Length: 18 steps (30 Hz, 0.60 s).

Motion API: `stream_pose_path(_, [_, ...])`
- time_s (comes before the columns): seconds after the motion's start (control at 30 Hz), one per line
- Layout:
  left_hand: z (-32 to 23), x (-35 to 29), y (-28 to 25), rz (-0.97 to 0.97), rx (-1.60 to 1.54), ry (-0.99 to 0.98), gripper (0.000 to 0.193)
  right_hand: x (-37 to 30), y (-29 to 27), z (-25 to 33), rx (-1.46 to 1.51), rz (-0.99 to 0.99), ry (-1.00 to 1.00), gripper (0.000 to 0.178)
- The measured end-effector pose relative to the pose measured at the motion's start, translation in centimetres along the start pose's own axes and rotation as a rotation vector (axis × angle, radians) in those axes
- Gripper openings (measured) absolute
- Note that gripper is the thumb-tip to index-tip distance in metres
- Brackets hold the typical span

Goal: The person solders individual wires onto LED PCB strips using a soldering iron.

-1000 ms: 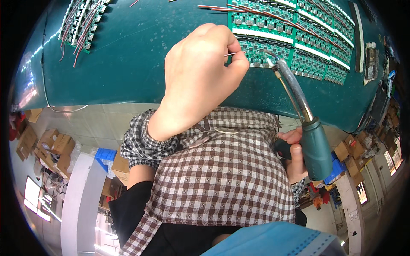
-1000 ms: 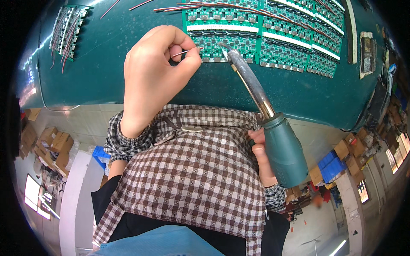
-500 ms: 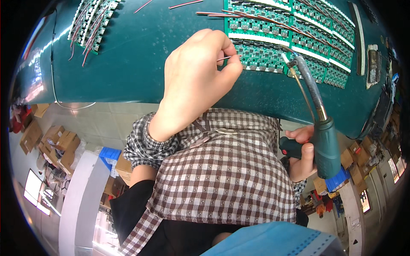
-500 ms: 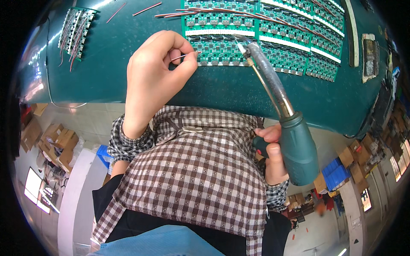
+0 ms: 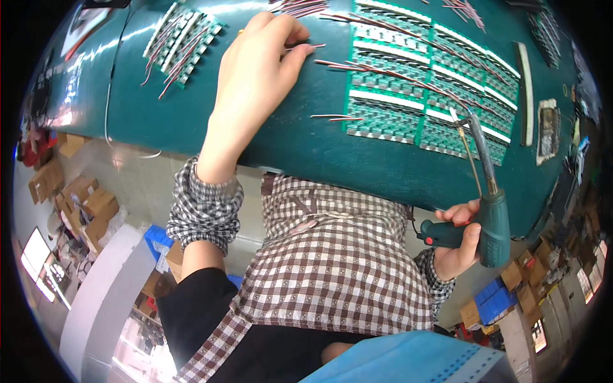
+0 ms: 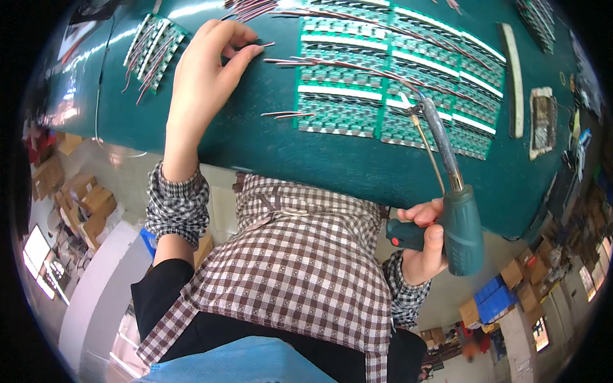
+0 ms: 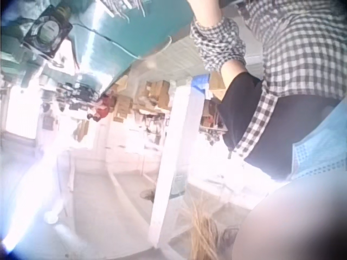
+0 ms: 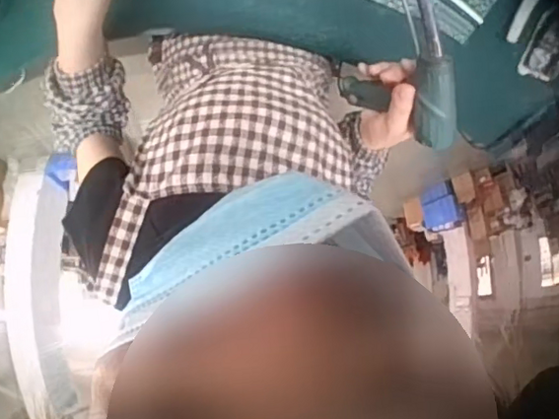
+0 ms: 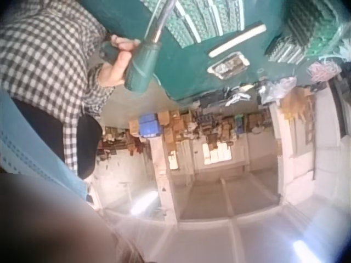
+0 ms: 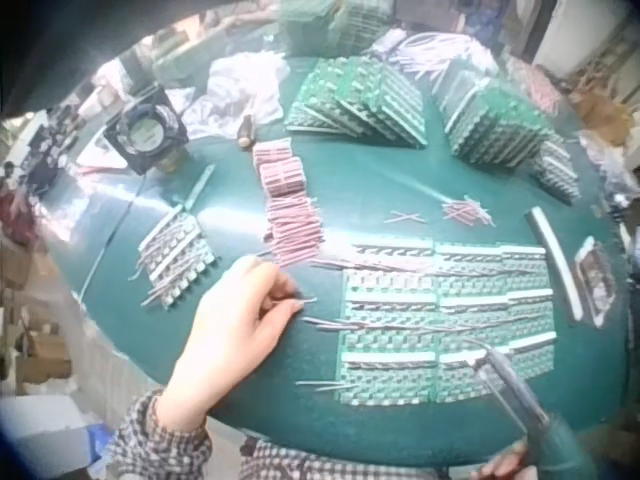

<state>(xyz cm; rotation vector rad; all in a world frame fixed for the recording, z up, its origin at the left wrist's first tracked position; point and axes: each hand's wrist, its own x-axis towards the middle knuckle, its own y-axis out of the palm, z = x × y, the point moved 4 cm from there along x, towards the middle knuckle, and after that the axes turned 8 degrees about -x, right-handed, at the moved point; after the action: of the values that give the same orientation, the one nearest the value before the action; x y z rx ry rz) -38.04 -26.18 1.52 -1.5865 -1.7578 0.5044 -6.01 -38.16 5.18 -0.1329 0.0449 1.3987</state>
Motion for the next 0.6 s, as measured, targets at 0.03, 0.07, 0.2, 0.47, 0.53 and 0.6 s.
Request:
stream_pose_path(0.03, [0.4, 0.8, 0.7, 0.056, -0.009, -0.005, 0.012, 0.0, -0.8, -0.4, 0.059, -0.041, 0.015, 0.039])
stream_pose_path(0.07, [1.1, 0.9, 0.4, 0.131, -0.001, -0.013, 0.011, 0.2, -1.6, -0.7, 0.115, -0.088, 0.024, 0.038])
stream_pose_path(0.2, [1.1, 0.0, 0.8, 0.205, -0.064, -0.114, 0.01, 2.8, -6.9, 2.1, -0.107, -0.379, -0.199, 0.031])
stream_pose_path(0.47, [0.8, -0.1, 0.1, 0.074, -0.191, -0.09, 0.009, 7.0, -20.4, 0.2, -0.558, -0.827, -0.509, 0.021])
stream_pose_path(0.53, [1.0, -0.5, 0.0, 0.048, -0.258, -0.16, 0.009, 9.3, -15.8, 1.1, -0.365, -0.841, -0.297, 0.024])
stream_pose_path(0.6, [0.0, -1.2, -0.1, 0.067, -0.176, -0.28, 0.008, 6.7, -15.2, 1.6, -0.359, -0.89, -0.351, 0.024])
